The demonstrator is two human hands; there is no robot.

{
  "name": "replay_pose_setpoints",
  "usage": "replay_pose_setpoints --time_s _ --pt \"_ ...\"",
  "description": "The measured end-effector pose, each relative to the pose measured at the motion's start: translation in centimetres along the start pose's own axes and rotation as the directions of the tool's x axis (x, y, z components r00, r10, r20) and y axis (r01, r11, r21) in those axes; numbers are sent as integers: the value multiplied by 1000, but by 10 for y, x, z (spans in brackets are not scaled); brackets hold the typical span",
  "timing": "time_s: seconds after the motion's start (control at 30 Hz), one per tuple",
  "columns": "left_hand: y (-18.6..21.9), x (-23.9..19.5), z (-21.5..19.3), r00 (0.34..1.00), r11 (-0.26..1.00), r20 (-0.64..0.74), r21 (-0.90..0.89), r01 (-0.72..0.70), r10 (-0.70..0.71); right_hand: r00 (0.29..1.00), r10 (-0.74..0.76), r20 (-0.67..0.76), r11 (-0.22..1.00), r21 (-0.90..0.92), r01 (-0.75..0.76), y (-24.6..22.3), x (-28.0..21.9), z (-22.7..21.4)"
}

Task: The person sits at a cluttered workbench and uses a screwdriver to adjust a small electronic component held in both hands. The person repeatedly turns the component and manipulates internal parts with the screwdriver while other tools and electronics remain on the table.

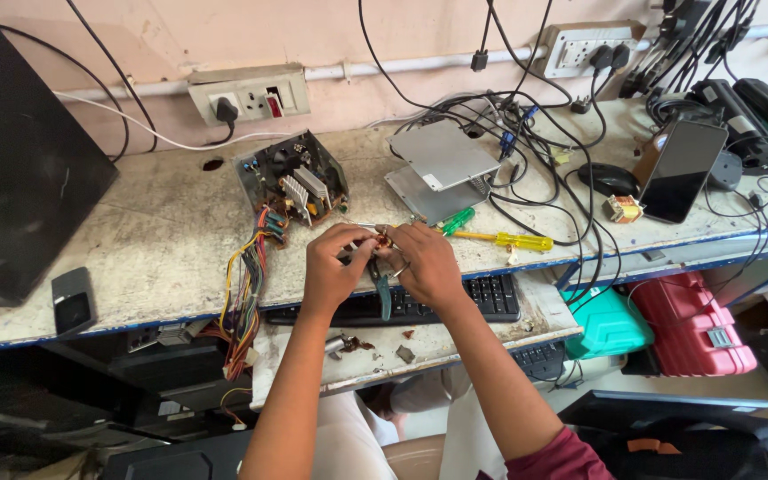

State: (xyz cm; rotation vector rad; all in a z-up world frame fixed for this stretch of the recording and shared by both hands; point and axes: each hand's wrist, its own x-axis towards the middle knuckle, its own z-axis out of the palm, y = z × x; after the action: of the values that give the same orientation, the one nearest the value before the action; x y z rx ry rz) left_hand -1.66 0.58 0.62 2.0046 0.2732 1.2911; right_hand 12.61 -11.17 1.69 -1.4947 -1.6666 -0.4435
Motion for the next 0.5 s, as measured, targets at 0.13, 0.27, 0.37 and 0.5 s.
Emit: replay_pose_setpoints --time_s 0.13,0.27,0.37,0.5 --pt "8 2 0 999 999 31 33 39 -40 1000 3 12 999 40 -3 -2 2 -2" --pt "14 4 -2 998 996 61 84 7 -12 999 52 6 995 89 -53 -7 4 -5" --pt "18 1 -1 996 992 73 110 -55 47 998 42 -43 992 119 -37 -10 5 -6" --pt "22 -2 2 984 965 89 202 -167 151 996 21 -84 987 158 -7 -9 4 -5"
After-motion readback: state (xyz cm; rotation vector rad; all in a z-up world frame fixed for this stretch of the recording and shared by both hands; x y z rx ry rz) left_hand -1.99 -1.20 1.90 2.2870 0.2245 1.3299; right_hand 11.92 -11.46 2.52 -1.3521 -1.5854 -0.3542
